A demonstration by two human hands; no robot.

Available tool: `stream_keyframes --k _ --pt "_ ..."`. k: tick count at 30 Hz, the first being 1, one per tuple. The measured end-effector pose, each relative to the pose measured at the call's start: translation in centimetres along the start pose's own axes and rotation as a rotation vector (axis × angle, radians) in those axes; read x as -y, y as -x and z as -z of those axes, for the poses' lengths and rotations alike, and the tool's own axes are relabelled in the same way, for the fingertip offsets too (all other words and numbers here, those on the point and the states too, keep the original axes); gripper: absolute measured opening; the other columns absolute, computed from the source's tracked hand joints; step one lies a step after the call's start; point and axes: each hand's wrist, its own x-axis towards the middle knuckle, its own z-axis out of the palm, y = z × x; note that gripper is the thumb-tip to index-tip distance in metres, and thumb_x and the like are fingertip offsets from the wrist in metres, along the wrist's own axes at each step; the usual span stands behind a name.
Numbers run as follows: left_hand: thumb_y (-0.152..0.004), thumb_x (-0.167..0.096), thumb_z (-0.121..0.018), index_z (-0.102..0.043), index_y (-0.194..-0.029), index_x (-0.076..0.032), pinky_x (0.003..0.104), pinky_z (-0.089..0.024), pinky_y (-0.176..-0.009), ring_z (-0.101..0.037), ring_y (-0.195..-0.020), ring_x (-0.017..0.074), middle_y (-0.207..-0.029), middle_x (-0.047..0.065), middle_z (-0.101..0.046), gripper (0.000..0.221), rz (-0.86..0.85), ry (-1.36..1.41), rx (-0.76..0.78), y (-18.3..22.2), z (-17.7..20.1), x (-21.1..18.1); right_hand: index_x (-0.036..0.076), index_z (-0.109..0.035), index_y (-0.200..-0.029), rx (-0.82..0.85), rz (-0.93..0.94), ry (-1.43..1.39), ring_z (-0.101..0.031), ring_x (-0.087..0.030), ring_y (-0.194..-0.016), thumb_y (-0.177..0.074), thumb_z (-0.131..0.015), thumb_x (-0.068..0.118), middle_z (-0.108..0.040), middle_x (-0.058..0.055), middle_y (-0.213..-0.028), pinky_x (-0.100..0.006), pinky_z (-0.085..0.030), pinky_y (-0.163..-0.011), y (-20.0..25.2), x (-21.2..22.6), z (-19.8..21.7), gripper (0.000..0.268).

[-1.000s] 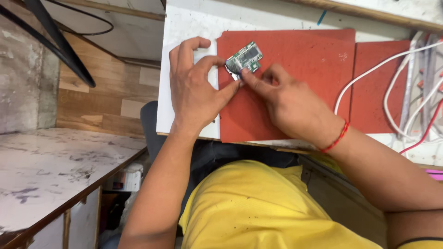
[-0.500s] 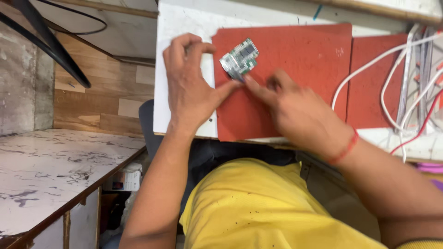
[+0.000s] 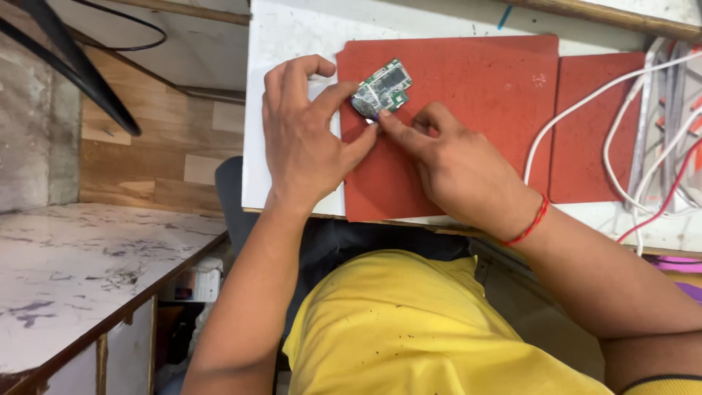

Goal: The person uses a hot air gun to heat a small circuit board placed on a red mat. After heating, they use a toothbrush to scrub the surface of the board, removing residue or flux. The person flips the board over to clean the other side and continues scrubbing with the toothbrush.

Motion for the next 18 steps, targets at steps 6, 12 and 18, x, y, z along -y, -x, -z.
stream_keyframes --k 6,12,18 --pt "-0.067 -0.03 -0.095 -0.072 -0.102 -0.013 0.046 -0.04 -0.105 -0.043 -0.127 0.0297 -0.125 0.005 -0.05 0.045 0.092 0.009 0.05 -0.6 0.1 -0.4 0.011 -0.059 -0.147 0.02 0.026 -0.002 -0.066 -0.038 -0.074 -0.09 -0.058 0.0 -0.062 -0.02 -0.107 -0.046 -0.055 -0.064 -0.3 0.7 0.0 0.058" --pt "-0.071 -0.029 -0.097 -0.07 -0.099 -0.014 0.044 -0.042 -0.105 -0.044 -0.127 0.0297 -0.128 0.005 -0.051 0.042 0.097 0.026 0.024 -0.3 -0.1 0.0 0.012 -0.058 -0.149 0.03 -0.004 0.036 -0.066 -0.037 -0.075 -0.089 -0.056 -0.002 -0.062 -0.02 -0.106 -0.046 -0.056 -0.065 0.1 0.8 -0.4 0.061" --pt "-0.069 -0.032 -0.098 -0.073 -0.099 -0.011 0.044 -0.043 -0.105 -0.046 -0.123 0.0318 -0.126 0.007 -0.052 0.044 0.106 0.082 0.012 -0.3 0.3 0.1 0.014 -0.058 -0.149 0.067 -0.003 0.032 -0.066 -0.039 -0.077 -0.088 -0.054 -0.005 -0.061 -0.02 -0.104 -0.048 -0.055 -0.066 -1.2 0.5 0.1 0.064"
